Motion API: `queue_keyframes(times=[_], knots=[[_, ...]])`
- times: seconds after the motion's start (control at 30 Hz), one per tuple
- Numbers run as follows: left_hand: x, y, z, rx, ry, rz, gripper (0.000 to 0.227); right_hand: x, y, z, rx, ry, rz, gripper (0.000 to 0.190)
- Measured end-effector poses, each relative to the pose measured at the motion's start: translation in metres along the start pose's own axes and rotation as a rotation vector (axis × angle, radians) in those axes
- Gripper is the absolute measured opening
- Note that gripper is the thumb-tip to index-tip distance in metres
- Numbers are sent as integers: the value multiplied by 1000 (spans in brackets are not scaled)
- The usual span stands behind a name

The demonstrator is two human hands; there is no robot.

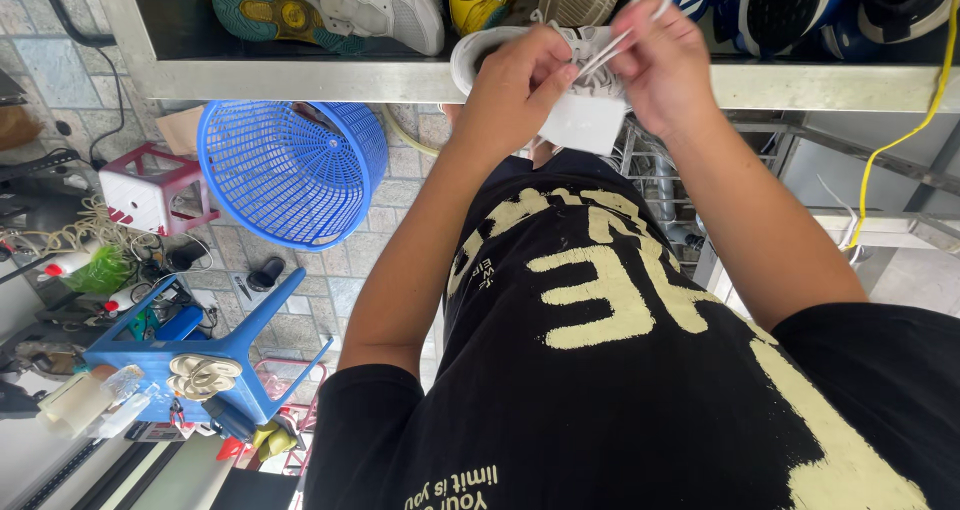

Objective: The person picks up several shoes from a basin, laces one white shoe, and uses a handheld water sprayer to rinse the interior and exterior of the shoe.

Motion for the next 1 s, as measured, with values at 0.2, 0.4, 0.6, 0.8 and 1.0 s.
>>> queue_keyframes(times=[0.2, 0.4, 0.6, 0.8, 1.0], knots=[[17, -8, -8, -120, 325, -15, 18, 8, -5, -8, -112, 293, -20, 17], [7, -17, -22, -171, 9, 372, 14, 40, -10, -15, -137, -298, 11, 46], [5, -23, -36, -173, -436, 574, 17, 63, -16, -3, -367, -1074, -195, 29], [-1, -19, -5, -83, 22, 346, 17, 37, 0, 6, -372, -751, -131, 11], [9, -23, -8, -250, 295, 302, 20, 1, 2, -3, -248, 26, 281, 18]])
Point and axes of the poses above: each hand's wrist, its own y-axis towards the middle knuckle, its own x-axis out of the palm, z = x × y, the point moved 7 cm from there along y, towards the middle knuckle
